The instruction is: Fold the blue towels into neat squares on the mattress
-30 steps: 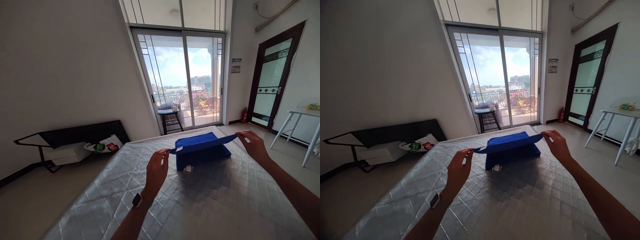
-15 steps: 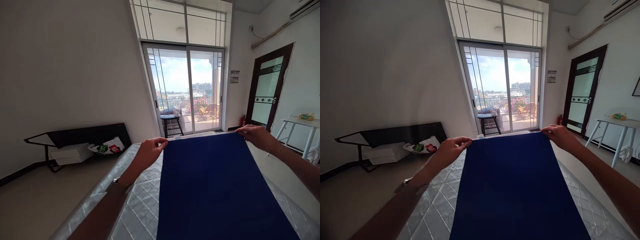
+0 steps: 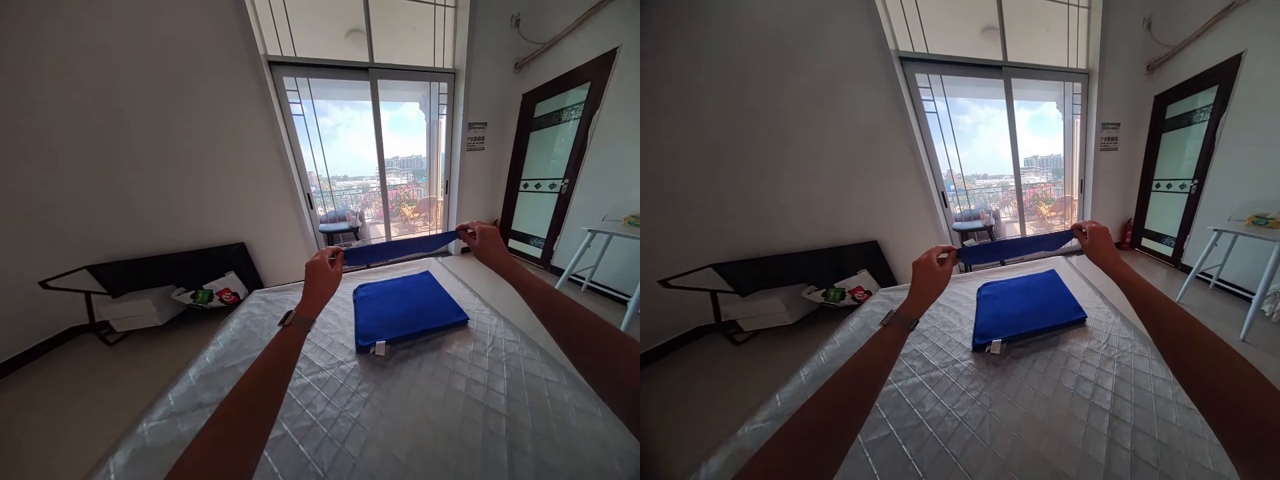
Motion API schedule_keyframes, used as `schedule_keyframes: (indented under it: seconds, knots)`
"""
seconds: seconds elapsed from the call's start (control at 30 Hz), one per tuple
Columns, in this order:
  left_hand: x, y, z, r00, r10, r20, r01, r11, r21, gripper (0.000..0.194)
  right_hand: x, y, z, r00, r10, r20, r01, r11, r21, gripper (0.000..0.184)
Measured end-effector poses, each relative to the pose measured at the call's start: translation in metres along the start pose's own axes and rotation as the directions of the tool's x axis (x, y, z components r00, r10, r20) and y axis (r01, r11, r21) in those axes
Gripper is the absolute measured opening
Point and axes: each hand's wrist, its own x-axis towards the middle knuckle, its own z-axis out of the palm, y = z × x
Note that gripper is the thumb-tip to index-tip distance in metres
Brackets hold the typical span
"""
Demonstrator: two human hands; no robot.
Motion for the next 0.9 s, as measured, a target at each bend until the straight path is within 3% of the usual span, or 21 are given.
schedule_keyframes:
  seconds: [0.1, 0.2, 0.3, 0.63, 0.8, 0.9]
  knots:
    - [-0.073, -0.038, 0.029, 0.990, 0.071, 0.124, -0.077, 0.996, 0.045, 0.015, -0.065, 0.024, 0.032, 0.989, 0.070, 0.129, -0.073, 0.997, 0.018, 0.022]
    - [-0.141, -0.067, 0.048, 0.946, 0.146, 0.289, -0.187, 0.975, 0.121, 0.016, -0.127, 0.045, 0.059, 0.951, 0.133, 0.279, -0.148, 0.988, 0.035, 0.020]
    - [-0.177, -0.082, 0.053, 0.914, 0.169, 0.370, -0.255, 0.947, 0.196, 0.019, -0.165, 0.057, 0.074, 0.909, 0.175, 0.379, -0.206, 0.978, 0.041, 0.020]
    - [-0.182, -0.081, 0.047, 0.876, 0.267, 0.401, -0.384, 0.890, 0.246, 0.020, -0.182, 0.052, 0.070, 0.901, 0.132, 0.413, -0.103, 0.991, -0.090, 0.021]
    - [-0.182, -0.083, 0.044, 0.869, 0.267, 0.417, -0.368, 0.912, 0.181, 0.017, -0.184, 0.049, 0.068, 0.919, 0.022, 0.394, 0.035, 0.990, -0.136, 0.020]
    - [-0.179, -0.089, 0.043, 0.851, 0.280, 0.445, -0.371, 0.919, 0.131, 0.025, -0.183, 0.053, 0.067, 0.901, -0.053, 0.430, 0.119, 0.984, -0.130, 0.026]
